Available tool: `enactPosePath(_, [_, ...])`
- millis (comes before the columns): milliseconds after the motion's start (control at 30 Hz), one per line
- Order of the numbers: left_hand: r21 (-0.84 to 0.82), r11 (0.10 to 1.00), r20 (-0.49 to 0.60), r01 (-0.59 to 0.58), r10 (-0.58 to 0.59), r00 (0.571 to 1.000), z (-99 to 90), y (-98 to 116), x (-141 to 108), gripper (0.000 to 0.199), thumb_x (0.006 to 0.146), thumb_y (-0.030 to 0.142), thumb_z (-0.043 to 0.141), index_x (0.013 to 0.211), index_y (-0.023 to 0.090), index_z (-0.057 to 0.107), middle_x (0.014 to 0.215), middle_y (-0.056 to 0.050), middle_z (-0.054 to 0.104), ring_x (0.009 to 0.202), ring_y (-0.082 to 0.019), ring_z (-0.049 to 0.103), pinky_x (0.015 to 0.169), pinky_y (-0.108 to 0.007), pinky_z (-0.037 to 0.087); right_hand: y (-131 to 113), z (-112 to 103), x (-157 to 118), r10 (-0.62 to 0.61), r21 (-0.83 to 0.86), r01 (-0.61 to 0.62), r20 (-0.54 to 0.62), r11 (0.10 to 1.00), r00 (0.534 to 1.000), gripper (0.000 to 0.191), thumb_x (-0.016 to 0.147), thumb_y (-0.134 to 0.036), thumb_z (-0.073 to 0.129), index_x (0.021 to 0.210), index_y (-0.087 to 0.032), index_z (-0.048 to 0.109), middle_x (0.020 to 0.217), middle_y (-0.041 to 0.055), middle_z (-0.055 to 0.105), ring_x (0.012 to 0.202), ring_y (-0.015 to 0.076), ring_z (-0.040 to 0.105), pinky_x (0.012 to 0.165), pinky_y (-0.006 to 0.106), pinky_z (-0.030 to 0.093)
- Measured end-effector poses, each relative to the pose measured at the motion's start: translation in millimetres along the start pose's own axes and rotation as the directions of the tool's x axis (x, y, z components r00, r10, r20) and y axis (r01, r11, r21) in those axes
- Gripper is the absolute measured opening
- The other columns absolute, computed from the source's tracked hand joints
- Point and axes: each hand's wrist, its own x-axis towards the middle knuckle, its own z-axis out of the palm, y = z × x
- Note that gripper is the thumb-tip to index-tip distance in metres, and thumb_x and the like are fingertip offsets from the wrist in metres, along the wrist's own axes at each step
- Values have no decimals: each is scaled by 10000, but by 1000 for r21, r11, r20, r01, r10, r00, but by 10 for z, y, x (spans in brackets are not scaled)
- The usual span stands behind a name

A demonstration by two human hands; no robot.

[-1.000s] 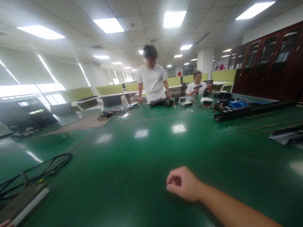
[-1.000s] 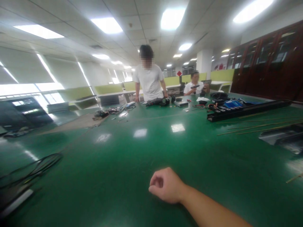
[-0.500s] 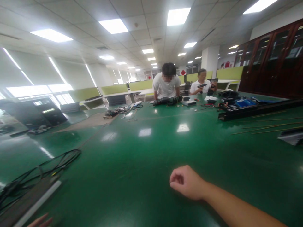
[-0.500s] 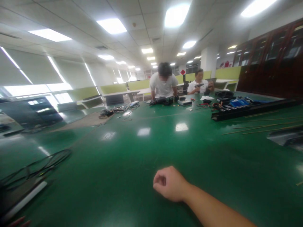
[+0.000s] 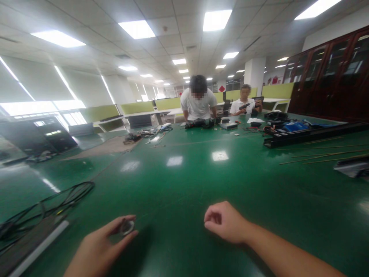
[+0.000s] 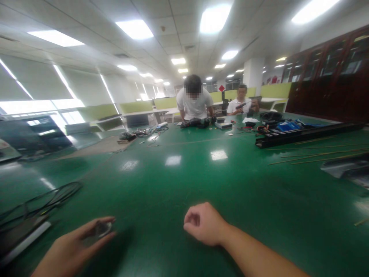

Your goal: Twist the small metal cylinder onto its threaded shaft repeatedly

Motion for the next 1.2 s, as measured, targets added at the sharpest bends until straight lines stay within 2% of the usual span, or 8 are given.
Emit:
enactPosePath(100, [-113, 984, 143, -135, 151, 978, 290, 530, 296, 292, 776, 428, 697, 998, 240, 726, 983, -33, 748, 892, -239, 709, 815, -338, 576, -6, -37, 18, 21, 84, -15, -71, 996, 997, 144, 790, -179, 645, 920, -155, 701, 668, -16, 626, 572, 99, 524, 559, 208, 407])
enactPosePath(200, [-223, 942, 198, -249, 294, 935, 645, 1074, 500, 198, 743, 263, 716, 937, 224, 718, 954, -29, 731, 881, -221, 685, 814, -322, 549, 33, -74, 57, 72, 130, -47, -200, 990, 977, 272, 763, -111, 620, 1027, -160, 662, 707, -21, 615, 605, 107, 538, 588, 215, 432])
enactPosePath(300, [-297, 919, 220, -258, 329, 918, 986, 1315, 535, 218, 722, 182, 721, 934, 232, 719, 939, -24, 726, 880, -217, 670, 821, -326, 524, 120, -83, 98, 124, 149, -83, -295, 985, 947, 392, 721, -27, 572, 1083, -167, 626, 807, -2, 627, 665, 113, 573, 628, 220, 460])
enactPosePath(433, [-367, 889, 201, -274, 364, 910, 1251, 1216, 453, 228, 773, 190, 707, 996, 231, 709, 970, -37, 708, 916, -213, 650, 843, -333, 501, 192, -60, 112, 110, 117, -78, -297, 990, 949, 453, 701, 26, 533, 1098, -176, 615, 874, 12, 632, 708, 114, 592, 646, 210, 472])
enactPosePath(667, [-437, 846, 200, -306, 423, 884, 1337, 1112, 433, 312, 856, 256, 663, 1167, 262, 664, 1005, -41, 675, 931, -192, 630, 829, -309, 489, 73, -73, 64, 84, -10, -89, -240, 996, 967, 453, 686, -5, 579, 1091, -202, 625, 890, 13, 668, 720, 141, 616, 666, 241, 481])
enactPosePath(800, [-498, 834, 196, -237, 375, 906, 1389, 1145, 413, 480, 801, 228, 716, 1258, 259, 571, 1032, -30, 687, 953, -192, 644, 873, -319, 489, 68, -88, 45, 102, -46, -115, -229, 992, 968, 452, 701, -36, 606, 1116, -213, 629, 872, 15, 687, 716, 152, 624, 680, 254, 479])
enactPosePath(1000, [-510, 822, 165, -252, 381, 910, 1347, 1190, 379, 222, 767, 209, 706, 979, 212, 642, 933, -22, 687, 852, -179, 637, 759, -279, 481, 78, -95, 19, 73, -104, -96, -205, 990, 976, 442, 702, -45, 607, 1103, -227, 638, 913, 22, 696, 759, 167, 633, 707, 267, 474])
enactPosePath(1200, [-510, 814, 125, -279, 391, 912, 1367, 1196, 384, 170, 785, 154, 638, 946, 207, 630, 939, -27, 688, 867, -178, 644, 780, -289, 502, 53, -103, 22, 52, -107, -72, -181, 992, 982, 422, 703, -18, 577, 1071, -216, 635, 873, 7, 677, 746, 151, 616, 711, 256, 467])
